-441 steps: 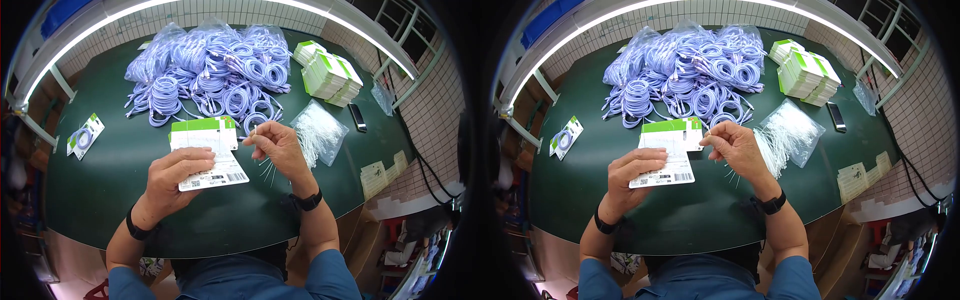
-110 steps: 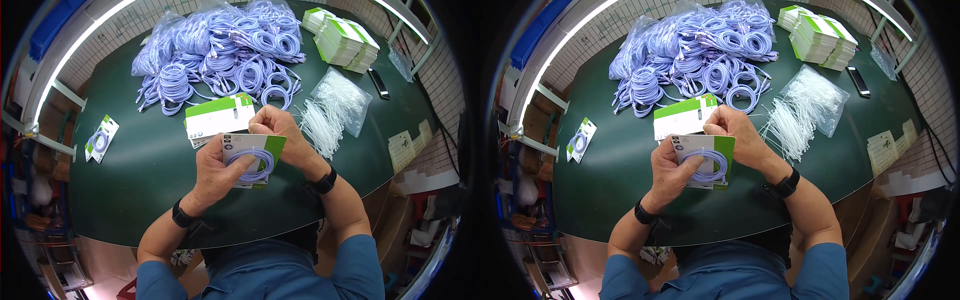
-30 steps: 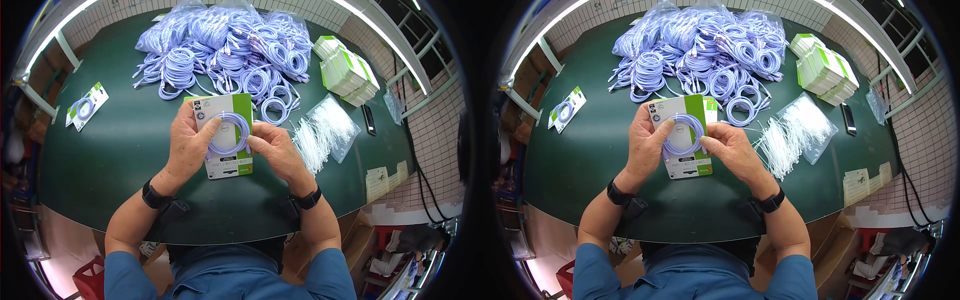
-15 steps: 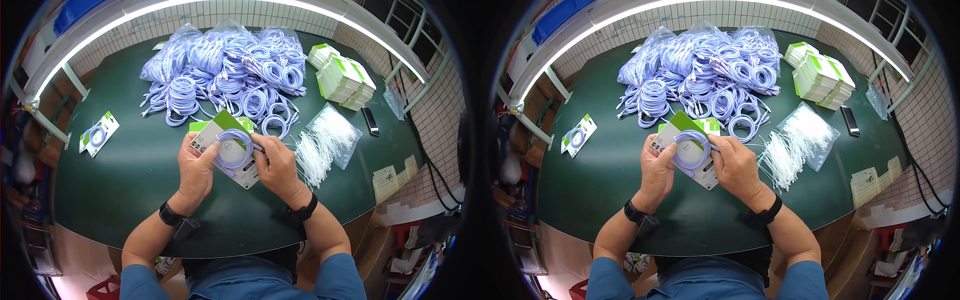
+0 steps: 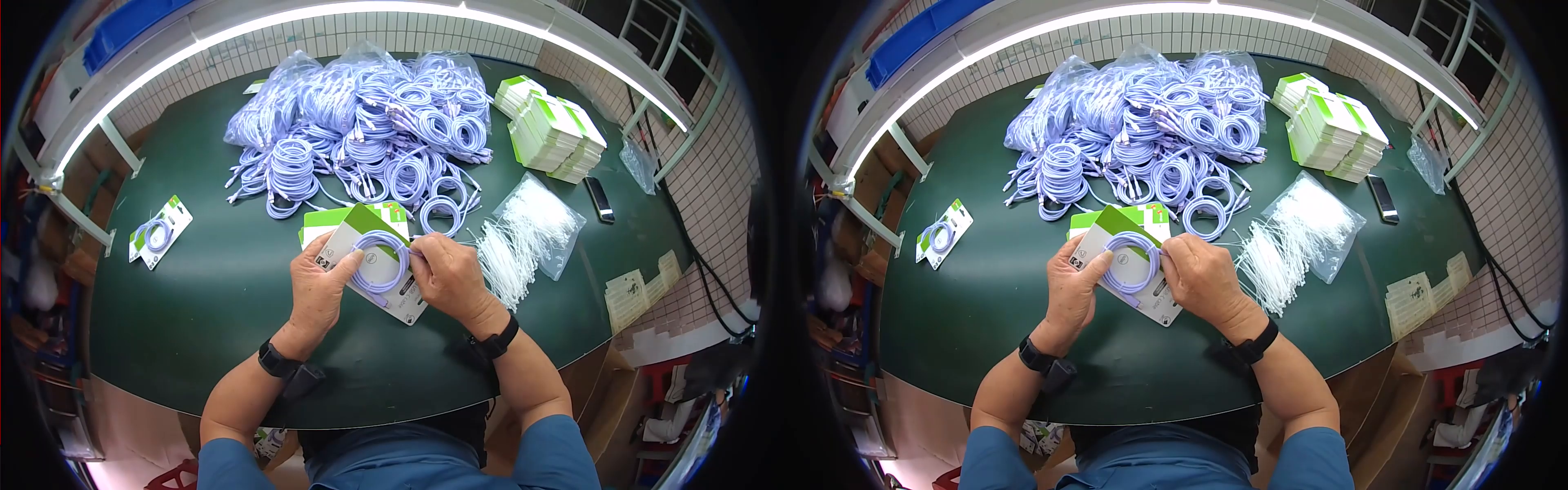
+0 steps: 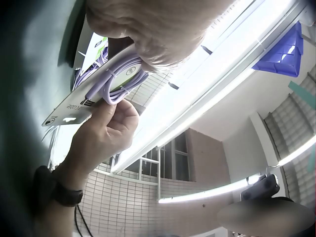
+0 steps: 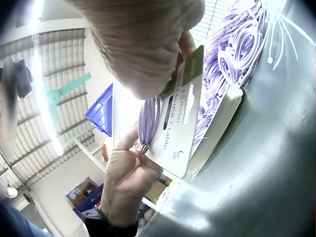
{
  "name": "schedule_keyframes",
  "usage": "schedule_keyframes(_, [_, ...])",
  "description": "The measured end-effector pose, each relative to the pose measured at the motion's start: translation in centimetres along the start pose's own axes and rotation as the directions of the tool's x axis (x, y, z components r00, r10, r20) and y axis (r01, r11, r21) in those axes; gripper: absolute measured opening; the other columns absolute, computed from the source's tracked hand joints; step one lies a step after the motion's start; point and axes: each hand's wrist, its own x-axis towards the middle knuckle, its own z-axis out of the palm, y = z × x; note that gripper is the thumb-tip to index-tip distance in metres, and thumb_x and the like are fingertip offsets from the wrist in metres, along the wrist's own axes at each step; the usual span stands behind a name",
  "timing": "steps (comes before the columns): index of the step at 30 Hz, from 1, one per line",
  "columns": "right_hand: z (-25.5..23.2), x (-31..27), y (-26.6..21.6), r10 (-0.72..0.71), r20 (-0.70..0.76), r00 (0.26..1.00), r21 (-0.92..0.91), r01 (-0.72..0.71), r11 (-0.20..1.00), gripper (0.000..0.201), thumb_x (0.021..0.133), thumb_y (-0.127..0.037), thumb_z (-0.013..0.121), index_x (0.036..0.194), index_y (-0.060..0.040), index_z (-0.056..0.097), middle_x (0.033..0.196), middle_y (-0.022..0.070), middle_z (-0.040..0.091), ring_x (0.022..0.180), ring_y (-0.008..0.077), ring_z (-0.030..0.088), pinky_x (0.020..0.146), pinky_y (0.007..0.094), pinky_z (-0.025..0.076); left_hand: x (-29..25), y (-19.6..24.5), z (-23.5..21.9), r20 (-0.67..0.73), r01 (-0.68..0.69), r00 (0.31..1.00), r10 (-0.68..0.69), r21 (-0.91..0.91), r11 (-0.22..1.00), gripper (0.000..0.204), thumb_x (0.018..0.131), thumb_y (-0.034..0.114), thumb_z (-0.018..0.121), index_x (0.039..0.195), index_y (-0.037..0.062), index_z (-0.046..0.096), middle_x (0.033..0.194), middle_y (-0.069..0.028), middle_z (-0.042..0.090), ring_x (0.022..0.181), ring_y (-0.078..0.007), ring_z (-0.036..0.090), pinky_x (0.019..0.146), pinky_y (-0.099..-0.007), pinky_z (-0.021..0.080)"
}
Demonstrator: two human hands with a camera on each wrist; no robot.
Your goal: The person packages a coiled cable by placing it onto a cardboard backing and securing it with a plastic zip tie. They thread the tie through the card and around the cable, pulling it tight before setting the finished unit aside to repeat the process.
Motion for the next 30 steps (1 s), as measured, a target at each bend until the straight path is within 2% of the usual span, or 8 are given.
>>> schedule_keyframes(3, [0.0,-0.2,-0.2,0.011,0.006,1.000,-0.124,-0.011,0.992,0.017,0.085,0.000,0.074,0.094,-0.0040,0.060,0.078,0.0115,0.066,0.065,0.0320,0.068,0.057,0.0417,0.054,-0.2,-0.4,0.2,-0.004,0.008,1.000,-0.008,-0.022,1.000,0.045,0.091,-0.002,0.078,0.135,-0.0072,0.064,0.117,-0.0122,0.075,0.100,-0.0143,0.072,0.090,-0.0282,0.059])
schedule_keyframes(7, [0.2,-0.4,-0.2,0.030,-0.004,1.000,-0.172,-0.030,0.985,0.019,0.083,-0.001,0.075,0.094,-0.0045,0.060,0.075,0.0115,0.065,0.062,0.0328,0.067,0.055,0.0418,0.053,-0.6,-0.9,0.5,-0.029,0.024,0.999,-0.026,-0.074,0.997,0.044,0.092,-0.002,0.077,0.134,-0.0076,0.064,0.117,-0.0119,0.075,0.100,-0.0142,0.072,0.091,-0.0283,0.059])
schedule_keyframes(12, [0.2,-0.5,-0.3,0.059,-0.004,0.998,-0.179,-0.058,0.982,0.019,0.084,-0.002,0.075,0.094,-0.0048,0.059,0.078,0.0120,0.069,0.062,0.0317,0.069,0.056,0.0415,0.054,-0.7,-1.0,0.6,-0.035,0.013,0.999,-0.016,-0.091,0.996,0.044,0.093,-0.003,0.076,0.135,-0.0080,0.064,0.118,-0.0117,0.075,0.101,-0.0146,0.072,0.092,-0.0287,0.058])
schedule_keyframes(15, [0.7,-0.8,-0.2,0.199,-0.035,0.979,-0.017,-0.199,0.980,0.019,0.085,-0.001,0.075,0.093,-0.0045,0.057,0.085,0.0136,0.074,0.061,0.0304,0.069,0.056,0.0413,0.054,-0.7,-0.9,0.6,-0.038,-0.008,0.999,0.004,-0.094,0.996,0.045,0.093,-0.003,0.077,0.135,-0.0080,0.064,0.118,-0.0117,0.075,0.102,-0.0148,0.072,0.093,-0.0289,0.058])
schedule_keyframes(23, [0.6,-0.6,-0.8,0.160,-0.074,0.984,0.104,-0.152,0.983,0.021,0.087,0.005,0.070,0.096,-0.0023,0.053,0.104,0.0185,0.074,0.071,0.0296,0.069,0.058,0.0402,0.055,-0.7,-1.3,0.5,-0.028,-0.044,0.999,0.042,-0.082,0.996,0.044,0.093,-0.002,0.076,0.135,-0.0081,0.064,0.120,-0.0117,0.074,0.104,-0.0150,0.072,0.095,-0.0289,0.057])
schedule_keyframes(28, [0.7,-0.7,-1.4,0.224,-0.051,0.973,0.159,-0.213,0.964,0.022,0.087,0.008,0.067,0.098,-0.0019,0.051,0.108,0.0187,0.071,0.080,0.0314,0.068,0.065,0.0410,0.056,-0.8,-0.7,0.6,-0.034,-0.040,0.999,0.036,-0.109,0.993,0.043,0.094,-0.003,0.075,0.135,-0.0078,0.064,0.121,-0.0117,0.074,0.105,-0.0154,0.071,0.097,-0.0297,0.056])
schedule_keyframes(30, [0.7,-0.6,-1.1,0.138,-0.080,0.987,0.127,-0.127,0.984,0.022,0.086,0.009,0.067,0.097,-0.0015,0.050,0.107,0.0185,0.070,0.083,0.0331,0.068,0.069,0.0421,0.056,-0.8,-0.9,0.3,-0.032,-0.039,0.999,0.035,-0.103,0.994,0.044,0.094,-0.003,0.075,0.136,-0.0075,0.063,0.121,-0.0118,0.074,0.105,-0.0157,0.071,0.098,-0.0304,0.056])
